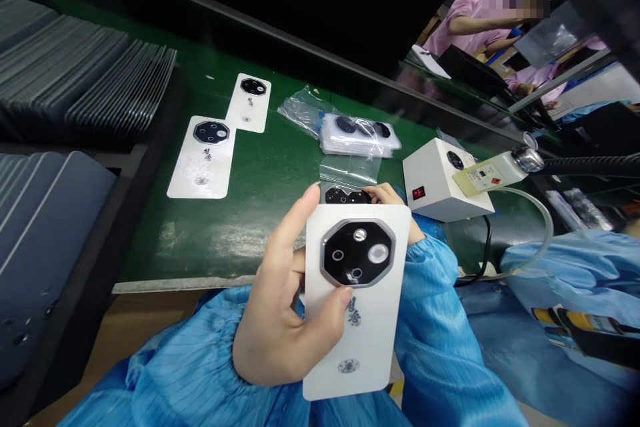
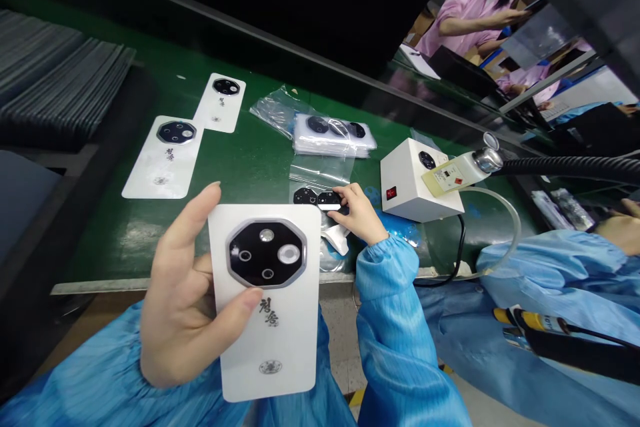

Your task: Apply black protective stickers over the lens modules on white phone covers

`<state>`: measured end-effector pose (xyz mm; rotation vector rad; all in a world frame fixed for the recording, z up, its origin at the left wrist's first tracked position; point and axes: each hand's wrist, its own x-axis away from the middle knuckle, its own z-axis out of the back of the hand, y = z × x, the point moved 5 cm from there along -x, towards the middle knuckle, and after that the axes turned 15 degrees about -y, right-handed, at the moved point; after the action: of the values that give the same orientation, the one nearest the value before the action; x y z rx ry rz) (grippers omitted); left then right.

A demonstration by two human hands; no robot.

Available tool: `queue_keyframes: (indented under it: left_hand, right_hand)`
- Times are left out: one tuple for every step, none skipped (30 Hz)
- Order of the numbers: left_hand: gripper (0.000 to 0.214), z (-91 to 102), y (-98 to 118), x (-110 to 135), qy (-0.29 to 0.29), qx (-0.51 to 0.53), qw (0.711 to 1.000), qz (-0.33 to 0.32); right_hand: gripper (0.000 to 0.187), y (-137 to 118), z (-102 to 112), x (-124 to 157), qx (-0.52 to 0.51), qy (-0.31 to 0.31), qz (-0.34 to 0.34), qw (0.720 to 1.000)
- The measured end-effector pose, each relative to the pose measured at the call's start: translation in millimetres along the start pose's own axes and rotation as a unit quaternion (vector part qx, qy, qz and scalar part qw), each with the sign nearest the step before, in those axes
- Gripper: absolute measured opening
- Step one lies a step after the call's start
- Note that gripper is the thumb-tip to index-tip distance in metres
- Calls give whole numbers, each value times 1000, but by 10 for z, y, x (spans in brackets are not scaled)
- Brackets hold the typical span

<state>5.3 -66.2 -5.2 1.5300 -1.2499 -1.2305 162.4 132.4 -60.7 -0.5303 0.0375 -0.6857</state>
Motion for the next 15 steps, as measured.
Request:
queue_keyframes:
  left_hand:
    - [68, 5, 2, -4, 4, 8, 1000, -2]
    - [68, 0, 3, -10, -2, 16, 1000, -5]
    - [68, -5, 3, -16, -8, 23, 1000, -7]
    - [69, -11, 0, -21, -14, 27, 1000, -7]
    - [69, -16, -9, -24, -17, 32, 999, -4]
    - [69, -19, -22, -25, -17, 39, 999, 1]
    - [68, -20, -37, -25, -14, 47, 999, 6]
    - [68, -21, -53, -24, -10, 56, 998, 11]
    - [68, -21, -69, -25, -7, 66, 998, 14]
    - [68, -21, -83, -29, -5, 76, 997, 15]
    - [68, -20, -93, -37, -5, 84, 996, 12]
    - [68, -16, -102, -50, -7, 89, 996, 8]
    - [67, -10, -110, -67, -10, 92, 996, 3]
    - [66, -4, -119, -87, -15, 95, 995, -2]
    - [65, 0, -130, -109, -22, 101, 995, -4]
  right_hand:
    - [29, -16, 15, 3, -8, -2, -4, 1000]
    - [28, -25, 30, 5, -17, -3, -8, 1000]
    - [29, -25, 42, 8, -26, -4, -12, 1000]
    - [29, -14, 52, 11, -37, -5, -16, 999]
    - [29, 3, 61, 16, -47, -6, -19, 999]
    - [30, 25, 71, 24, -57, -6, -21, 998]
    - [30, 44, 85, 37, -66, -5, -21, 998]
    - [32, 54, 108, 58, -75, 0, -20, 997]
    - [33, 47, 144, 91, -83, 10, -17, 996]
    - [34, 17, 192, 136, -90, 27, -13, 995]
    - [36, -41, 253, 194, -96, 48, -8, 994]
    - [37, -134, 327, 266, -102, 76, 4, 992]
    - [37, -257, 401, 346, -105, 103, 18, 989]
    - [38, -413, 477, 433, -106, 132, 41, 985]
    - [41, -610, 553, 527, -106, 167, 94, 976]
